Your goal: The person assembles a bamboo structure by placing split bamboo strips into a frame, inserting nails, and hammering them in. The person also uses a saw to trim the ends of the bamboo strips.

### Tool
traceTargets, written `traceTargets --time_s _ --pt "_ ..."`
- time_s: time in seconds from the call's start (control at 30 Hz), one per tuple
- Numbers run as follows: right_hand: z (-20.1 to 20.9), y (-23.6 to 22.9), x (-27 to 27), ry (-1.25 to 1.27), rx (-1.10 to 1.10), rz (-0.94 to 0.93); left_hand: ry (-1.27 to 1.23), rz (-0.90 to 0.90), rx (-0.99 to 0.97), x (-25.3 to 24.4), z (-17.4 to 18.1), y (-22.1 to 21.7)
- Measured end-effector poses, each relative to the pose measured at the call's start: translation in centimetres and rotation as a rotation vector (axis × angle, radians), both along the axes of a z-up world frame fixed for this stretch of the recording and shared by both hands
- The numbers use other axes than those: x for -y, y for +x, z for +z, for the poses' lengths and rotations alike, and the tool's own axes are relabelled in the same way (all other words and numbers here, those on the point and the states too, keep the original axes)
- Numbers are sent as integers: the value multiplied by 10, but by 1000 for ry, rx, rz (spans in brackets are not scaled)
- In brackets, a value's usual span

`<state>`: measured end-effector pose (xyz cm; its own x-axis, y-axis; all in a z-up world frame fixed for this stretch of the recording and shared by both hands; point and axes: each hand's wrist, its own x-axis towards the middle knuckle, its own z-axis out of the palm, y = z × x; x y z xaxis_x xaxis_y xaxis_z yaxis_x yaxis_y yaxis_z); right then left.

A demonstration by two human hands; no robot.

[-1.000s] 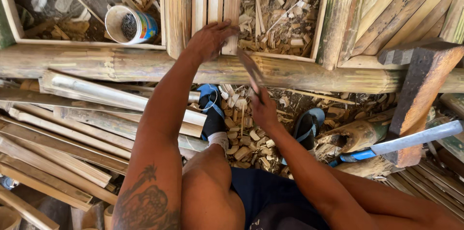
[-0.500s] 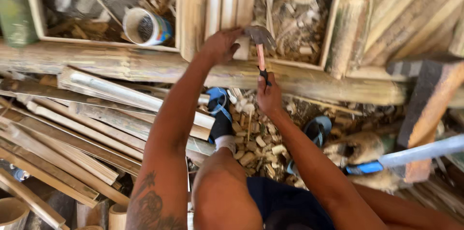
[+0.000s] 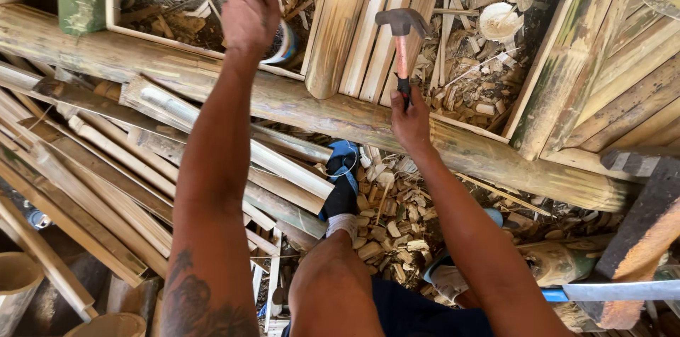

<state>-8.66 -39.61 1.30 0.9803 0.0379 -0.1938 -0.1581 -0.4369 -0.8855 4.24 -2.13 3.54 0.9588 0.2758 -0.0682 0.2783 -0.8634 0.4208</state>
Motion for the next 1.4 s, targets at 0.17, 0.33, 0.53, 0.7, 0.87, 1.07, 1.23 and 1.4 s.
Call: traceTargets --time_s 0.17,0.33,0.53,0.7,0.87,1.07,1.23,1.4 --pt "-14 4 -1 -38 164 -19 353 -229 -263 -16 -12 -14" --pt "-18 3 1 42 110 -17 322 -198 -485 -8 -35 -18" --pt "-17 -2 2 236 25 -13 368 -184 -477 -1 -30 -23" --pt "-15 -4 0 228 44 -80 489 -181 -584 9 8 -10" --pt "-14 -7 -3 405 -53 -148 254 -306 135 32 42 4" --pt "2 24 19 455 -113 -197 -167 -480 396 140 8 81" --pt "22 97 74 113 71 -59 -310 -390 717 230 -36 173" --pt "39 158 105 -96 136 46 -94 -113 580 285 -93 239"
